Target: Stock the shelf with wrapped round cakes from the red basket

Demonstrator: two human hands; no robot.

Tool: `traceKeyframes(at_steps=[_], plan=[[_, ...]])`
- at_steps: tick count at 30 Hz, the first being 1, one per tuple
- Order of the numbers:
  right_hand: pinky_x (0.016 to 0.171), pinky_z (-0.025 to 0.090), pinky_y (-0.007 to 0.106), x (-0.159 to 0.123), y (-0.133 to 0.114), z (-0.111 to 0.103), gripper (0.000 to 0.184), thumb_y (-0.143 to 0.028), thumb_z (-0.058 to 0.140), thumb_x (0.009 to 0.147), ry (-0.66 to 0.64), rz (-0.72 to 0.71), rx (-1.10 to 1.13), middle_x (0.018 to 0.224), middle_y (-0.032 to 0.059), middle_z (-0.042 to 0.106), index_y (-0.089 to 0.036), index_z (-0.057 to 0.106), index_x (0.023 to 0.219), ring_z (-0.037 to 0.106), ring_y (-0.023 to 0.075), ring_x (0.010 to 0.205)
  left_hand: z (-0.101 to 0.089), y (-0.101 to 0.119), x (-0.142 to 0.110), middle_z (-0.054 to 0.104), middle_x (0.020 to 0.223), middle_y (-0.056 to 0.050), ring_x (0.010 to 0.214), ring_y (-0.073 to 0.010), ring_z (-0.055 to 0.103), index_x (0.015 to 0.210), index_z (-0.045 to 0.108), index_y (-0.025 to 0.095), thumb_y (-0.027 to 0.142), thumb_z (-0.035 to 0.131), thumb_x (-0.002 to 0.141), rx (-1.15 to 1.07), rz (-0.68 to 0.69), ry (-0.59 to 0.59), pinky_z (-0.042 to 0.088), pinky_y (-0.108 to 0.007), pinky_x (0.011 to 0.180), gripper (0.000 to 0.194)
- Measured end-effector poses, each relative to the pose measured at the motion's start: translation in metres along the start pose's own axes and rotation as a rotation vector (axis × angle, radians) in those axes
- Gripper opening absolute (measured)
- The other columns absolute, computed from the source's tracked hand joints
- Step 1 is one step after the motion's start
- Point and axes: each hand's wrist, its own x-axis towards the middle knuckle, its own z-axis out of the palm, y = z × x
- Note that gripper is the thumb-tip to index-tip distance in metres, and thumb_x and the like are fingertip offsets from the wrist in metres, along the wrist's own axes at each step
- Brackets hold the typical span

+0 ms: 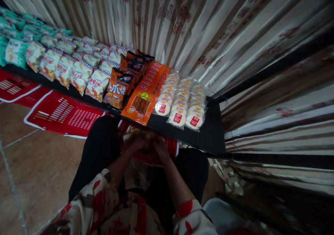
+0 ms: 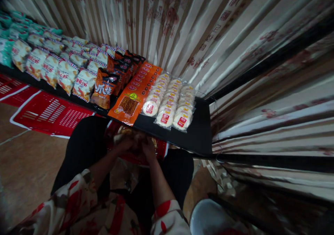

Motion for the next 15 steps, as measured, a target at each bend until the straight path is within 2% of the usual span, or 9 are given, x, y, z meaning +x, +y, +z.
traceKeyframes(at_steps=[3, 7, 9, 12, 15], plan=[[0.084, 0.047, 0.033, -0.011, -0.006, -0.006, 0.031, -0.029, 0.047, 0.078, 0.011, 0.024, 0.107, 0.104, 0.0071, 0.066, -0.018, 0.062, 0.103, 0.06, 0.0195, 0.096, -0.005, 0.009, -0.005, 0.069, 0.077, -0.005, 0.071, -0.0186, 0.063, 0.082, 0.067, 0.015, 0.007, 0.049, 0.065, -0.074, 0.006, -0.102, 0.048, -0.026, 0.062, 0.026], [0.081, 0.049, 0.035, -0.028, -0.004, -0.014, 0.028, -0.028, 0.055, 0.072, 0.058, 0.078, 0.181, 0.097, 0.0062, 0.068, -0.019, 0.065, 0.097, 0.063, 0.0214, 0.09, -0.004, 0.014, -0.015, 0.069, 0.083, -0.005, 0.081, -0.0205, 0.063, 0.086, 0.065, 0.014, 0.016, 0.053, 0.066, -0.166, -0.026, -0.152, 0.05, -0.028, 0.067, 0.023], [0.082, 0.049, 0.035, -0.036, -0.002, -0.015, 0.027, -0.03, 0.059, 0.07, 0.103, 0.059, 0.213, 0.098, 0.0053, 0.068, -0.02, 0.065, 0.095, 0.062, 0.0214, 0.092, -0.003, 0.012, -0.021, 0.069, 0.083, -0.005, 0.079, -0.0204, 0.063, 0.087, 0.065, 0.014, 0.025, 0.057, 0.067, -0.233, -0.029, -0.177, 0.05, -0.029, 0.066, 0.024], [0.076, 0.051, 0.035, -0.049, -0.002, -0.016, 0.028, -0.034, 0.061, 0.068, 0.121, 0.061, 0.368, 0.091, 0.0039, 0.069, -0.02, 0.065, 0.091, 0.063, 0.0211, 0.086, -0.002, 0.011, -0.03, 0.068, 0.077, -0.004, 0.07, -0.0196, 0.062, 0.081, 0.064, 0.015, 0.034, 0.063, 0.063, -0.318, -0.011, -0.21, 0.05, -0.03, 0.064, 0.026], [0.075, 0.051, 0.035, -0.06, -0.007, -0.021, 0.03, -0.037, 0.064, 0.065, 0.118, 0.044, 0.478, 0.088, 0.003, 0.069, -0.019, 0.066, 0.089, 0.063, 0.0208, 0.083, -0.002, 0.016, -0.04, 0.065, 0.066, -0.003, 0.062, -0.0187, 0.06, 0.071, 0.063, 0.015, 0.044, 0.066, 0.06, -0.274, 0.02, -0.192, 0.049, -0.03, 0.059, 0.032]])
